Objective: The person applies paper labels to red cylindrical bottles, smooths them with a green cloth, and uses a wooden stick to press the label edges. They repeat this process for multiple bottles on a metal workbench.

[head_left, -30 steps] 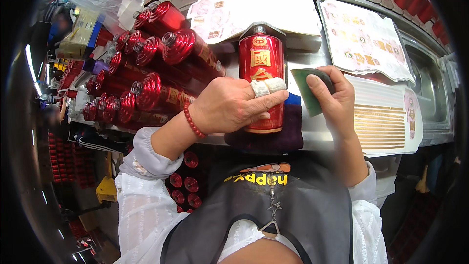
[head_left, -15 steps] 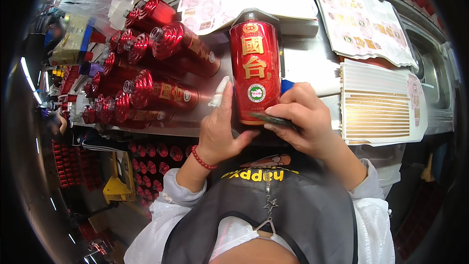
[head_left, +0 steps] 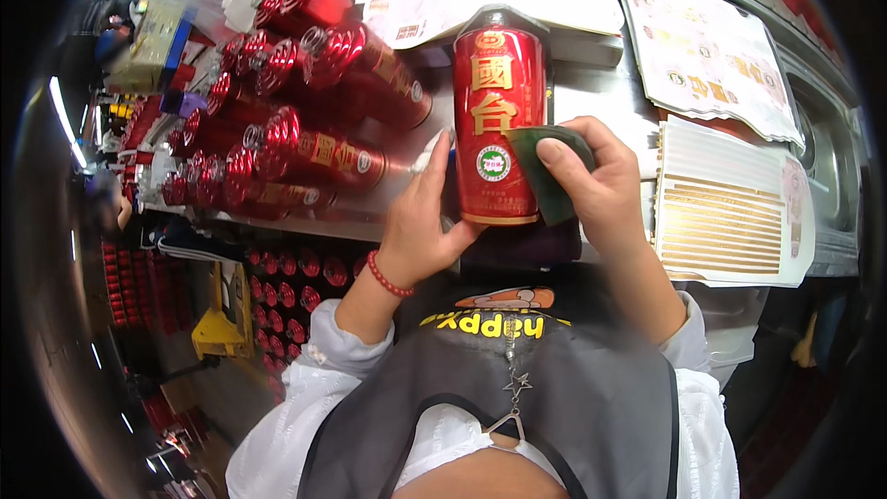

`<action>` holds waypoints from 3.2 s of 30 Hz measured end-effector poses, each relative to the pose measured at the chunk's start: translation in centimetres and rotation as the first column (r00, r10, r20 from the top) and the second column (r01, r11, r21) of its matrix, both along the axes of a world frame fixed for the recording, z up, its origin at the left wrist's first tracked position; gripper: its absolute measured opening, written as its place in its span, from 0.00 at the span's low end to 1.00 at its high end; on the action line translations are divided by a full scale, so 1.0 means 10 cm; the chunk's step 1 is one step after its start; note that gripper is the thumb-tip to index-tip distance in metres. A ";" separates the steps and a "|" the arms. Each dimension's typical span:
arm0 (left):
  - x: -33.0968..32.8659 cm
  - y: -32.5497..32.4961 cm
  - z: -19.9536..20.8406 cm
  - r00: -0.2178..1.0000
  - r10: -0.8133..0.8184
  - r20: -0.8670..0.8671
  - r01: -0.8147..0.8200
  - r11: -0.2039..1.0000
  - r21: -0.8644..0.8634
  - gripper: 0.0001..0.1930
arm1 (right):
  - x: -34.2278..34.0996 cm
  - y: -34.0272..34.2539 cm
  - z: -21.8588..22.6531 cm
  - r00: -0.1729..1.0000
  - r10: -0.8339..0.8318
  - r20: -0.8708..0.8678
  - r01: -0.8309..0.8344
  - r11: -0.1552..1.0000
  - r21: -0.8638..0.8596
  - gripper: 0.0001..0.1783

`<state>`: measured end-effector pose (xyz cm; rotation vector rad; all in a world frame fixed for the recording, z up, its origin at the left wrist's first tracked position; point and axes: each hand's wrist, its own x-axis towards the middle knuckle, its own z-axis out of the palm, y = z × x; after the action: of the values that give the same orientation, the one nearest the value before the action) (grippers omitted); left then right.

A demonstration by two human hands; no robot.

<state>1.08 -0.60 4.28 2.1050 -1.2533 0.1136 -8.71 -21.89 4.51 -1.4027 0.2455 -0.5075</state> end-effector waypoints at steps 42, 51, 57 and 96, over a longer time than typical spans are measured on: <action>0.12 -0.02 0.40 0.977 -0.202 0.072 0.199 0.979 0.054 0.49 | -0.25 -0.19 0.49 0.999 0.044 0.004 -0.031 0.768 -0.639 0.08; 0.73 -0.39 0.65 0.869 -0.444 0.217 0.370 0.876 0.310 0.34 | -0.11 -0.34 0.33 0.999 0.054 -0.003 -0.047 0.848 -0.528 0.08; 0.89 -0.80 0.74 0.938 -0.292 0.184 0.255 0.946 0.202 0.26 | 0.34 -0.45 0.36 0.993 -0.114 0.005 0.099 0.834 -0.542 0.08; 1.20 -1.04 0.40 0.826 0.137 -0.547 -0.117 0.991 0.071 0.26 | -0.20 0.17 -0.15 0.991 0.003 0.134 0.103 0.620 -0.778 0.60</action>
<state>13.12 -11.04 8.29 2.0385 -0.7673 -0.4370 -10.74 -20.15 3.03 -2.2268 -0.0685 -0.8042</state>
